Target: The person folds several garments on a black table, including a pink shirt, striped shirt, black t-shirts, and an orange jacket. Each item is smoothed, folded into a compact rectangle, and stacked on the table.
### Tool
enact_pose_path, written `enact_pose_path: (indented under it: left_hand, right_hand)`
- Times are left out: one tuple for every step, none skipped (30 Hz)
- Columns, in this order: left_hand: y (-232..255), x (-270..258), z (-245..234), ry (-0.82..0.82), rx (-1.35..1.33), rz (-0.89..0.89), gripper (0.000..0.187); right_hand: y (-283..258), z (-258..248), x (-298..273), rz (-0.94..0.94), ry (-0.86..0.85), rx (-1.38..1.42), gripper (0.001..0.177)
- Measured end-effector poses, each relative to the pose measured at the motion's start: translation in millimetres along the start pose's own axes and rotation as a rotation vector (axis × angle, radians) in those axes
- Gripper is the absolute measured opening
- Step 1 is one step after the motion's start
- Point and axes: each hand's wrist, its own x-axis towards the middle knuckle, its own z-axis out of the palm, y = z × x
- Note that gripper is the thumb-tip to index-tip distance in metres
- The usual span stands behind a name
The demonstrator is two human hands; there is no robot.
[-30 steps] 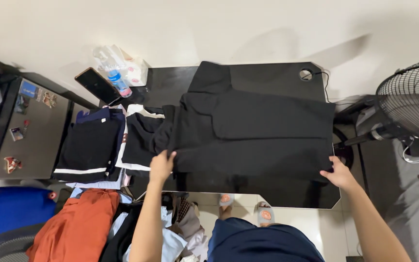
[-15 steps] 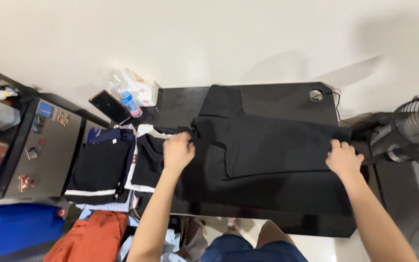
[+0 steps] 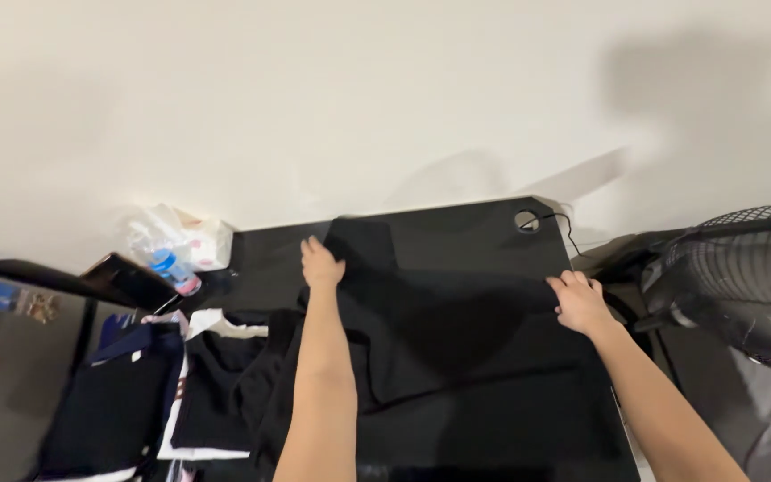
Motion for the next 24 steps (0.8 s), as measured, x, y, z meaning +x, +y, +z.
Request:
enact_pose_path:
  left_hand:
    - [-13, 11, 13, -0.068, -0.116, -0.053, 0.102]
    - [-26, 22, 26, -0.136, -0.232, -0.105, 0.124]
    - [-31, 30, 30, -0.128, -0.233, -0.105, 0.124]
    - [-36, 38, 33, -0.180, -0.292, -0.112, 0.117]
    - [-44, 41, 38, -0.235, -0.353, -0.126, 0.112]
    - [-27, 26, 21, -0.231, -0.357, -0.131, 0.112]
    - [-16, 7, 2, -0.176, -0.539, -0.080, 0.078]
    - [-6, -12, -17, -0.117, -0.719, -0.026, 0.045]
    - [2, -32, -44, -0.106, -0.724, -0.036, 0.045]
    - [11, -53, -71, -0.140, -0.792, -0.059, 0.047]
    - [19, -74, -98, -0.174, -0.858, -0.078, 0.050]
    - [12, -79, -110, -0.162, -0.862, -0.086, 0.050]
    - [7, -88, -118, -0.152, -0.922, -0.013, 0.052]
    - [2, -95, -127, -0.141, -0.981, 0.061, 0.055]
    - [-9, -106, -136, -0.137, -0.984, 0.059, 0.055]
    - [-20, -116, -145, -0.159, -1.014, 0.109, 0.050]
    - [-33, -130, -152, -0.184, -1.041, 0.154, 0.048]
    - [-49, -148, -161, -0.184, -1.042, 0.147, 0.048]
    - [-62, -166, -167, -0.163, -1.064, 0.167, 0.052]
    - [-76, -183, -173, -0.142, -1.086, 0.186, 0.056]
    - [-103, -196, -162, -0.145, -1.081, 0.185, 0.056]
    - [-130, -208, -150, -0.132, -1.089, 0.194, 0.059]
    - [-154, -219, -137, -0.121, -1.102, 0.205, 0.062]
    - [-171, -228, -126, -0.125, -1.101, 0.206, 0.062]
  right_hand:
    - [2, -3, 5, -0.024, -0.010, 0.033, 0.073]
    - [3, -5, 8, -0.048, -0.019, 0.065, 0.064]
    - [4, -7, 14, -0.052, -0.013, 0.066, 0.064]
    - [5, -8, 18, -0.083, -0.020, 0.118, 0.059]
    - [6, -9, 19, -0.116, -0.032, 0.165, 0.055]
    - [12, -6, 24, -0.122, -0.031, 0.161, 0.055]
    - [13, -2, 27, -0.155, -0.019, 0.177, 0.050]
    - [14, 1, 30, -0.188, -0.008, 0.192, 0.046]
    - [14, -9, 23, -0.202, -0.006, 0.185, 0.046]
    - [13, -20, 15, -0.188, -0.029, 0.260, 0.047]
    - [13, -30, 6, -0.172, -0.051, 0.338, 0.047]
    - [9, -40, -5, -0.186, -0.050, 0.333, 0.047]
    - [10, -48, -21, -0.239, -0.009, 0.328, 0.042]
    - [10, -56, -37, -0.292, 0.031, 0.324, 0.037]
    - [8, -62, -53, -0.296, 0.032, 0.321, 0.037]
    - [7, -68, -69, -0.293, 0.086, 0.349, 0.033]
    - [5, -71, -88, -0.289, 0.134, 0.379, 0.029]
    - [7, -62, -104, -0.292, 0.129, 0.377, 0.029]
    - [11, -51, -121, -0.330, 0.207, 0.303, 0.025]
    - [15, -40, -138, -0.368, 0.285, 0.228, 0.022]
    - [15, -13, -151, -0.367, 0.282, 0.233, 0.022]
    - [15, 13, -163, -0.393, 0.306, 0.117, 0.023]
    - [18, 39, -176, -0.416, 0.331, -0.002, 0.026]
    - [15, 55, -183, -0.412, 0.329, -0.001, 0.026]
